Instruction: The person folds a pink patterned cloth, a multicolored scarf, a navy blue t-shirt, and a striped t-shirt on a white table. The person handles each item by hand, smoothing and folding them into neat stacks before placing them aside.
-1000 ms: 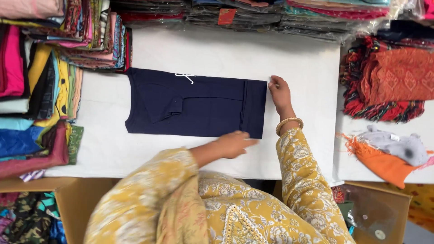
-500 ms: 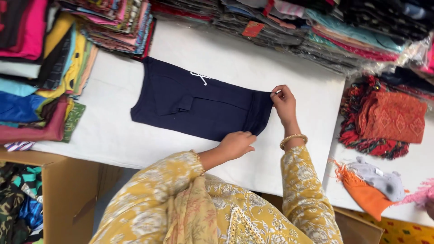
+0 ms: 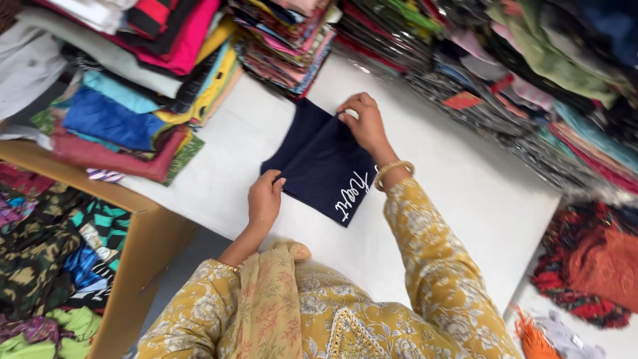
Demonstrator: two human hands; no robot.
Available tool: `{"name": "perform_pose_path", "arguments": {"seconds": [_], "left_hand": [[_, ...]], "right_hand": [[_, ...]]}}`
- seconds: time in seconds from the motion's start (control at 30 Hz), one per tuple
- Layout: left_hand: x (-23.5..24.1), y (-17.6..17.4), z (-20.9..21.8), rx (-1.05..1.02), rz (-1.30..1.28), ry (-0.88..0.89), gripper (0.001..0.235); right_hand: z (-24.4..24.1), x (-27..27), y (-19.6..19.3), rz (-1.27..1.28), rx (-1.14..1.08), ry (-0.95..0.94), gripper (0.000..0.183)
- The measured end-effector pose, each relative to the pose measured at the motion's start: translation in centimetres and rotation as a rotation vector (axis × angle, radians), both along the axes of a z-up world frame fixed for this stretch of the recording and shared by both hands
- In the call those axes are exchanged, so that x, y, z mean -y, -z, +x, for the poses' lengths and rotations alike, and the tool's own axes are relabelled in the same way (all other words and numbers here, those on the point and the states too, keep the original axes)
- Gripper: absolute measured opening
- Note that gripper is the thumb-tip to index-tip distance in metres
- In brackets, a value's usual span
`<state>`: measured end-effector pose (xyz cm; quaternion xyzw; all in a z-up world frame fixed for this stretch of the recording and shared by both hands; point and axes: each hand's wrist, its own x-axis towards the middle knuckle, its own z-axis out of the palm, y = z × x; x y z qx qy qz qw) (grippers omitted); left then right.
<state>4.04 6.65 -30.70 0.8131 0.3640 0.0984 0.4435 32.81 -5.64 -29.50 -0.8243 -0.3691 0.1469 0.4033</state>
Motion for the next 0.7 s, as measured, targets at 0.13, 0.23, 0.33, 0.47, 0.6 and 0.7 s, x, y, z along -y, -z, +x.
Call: {"name": "perform_pose_path", "arguments": {"seconds": [0.13, 0.23, 0.33, 0.47, 0.6, 0.7], "left_hand": [[-2.4, -0.2, 0.1, -0.071, 0.105, -0.114, 0.019], [-2.6, 2.1, 0.1, -0.101, 0.081, -0.156, 0.020], [-2.6, 3.3, 0.0, -0.143, 0.082, -0.079, 0.021], [-2.9, 2.8, 0.1, -0.178, 0.082, -0.058, 0.022], [-2.4, 0.3, -0.3, 0.044, -0.126, -0.062, 0.020], [-1.6, -4.6, 0.0, 0.230, -0.146, 0.005, 0.019]], "right_hand": [[-0.1, -7.1, 4.2, -0.014, 0.136, -0.034, 0.019], [-0.5, -9.4, 7.9, -0.062, -0.005, -0.027, 0.017], [-1.0, -9.8, 7.8, -0.128, -0.002, 0.052, 0.019], [0.4, -8.1, 6.0, -0.221, 0.042, -0.039, 0.020], [0.7, -2.8, 1.6, 0.017, -0.301, -0.041, 0.019], [-0.9, 3.6, -4.6, 0.207, -0.424, 0.041, 0.028]]}}
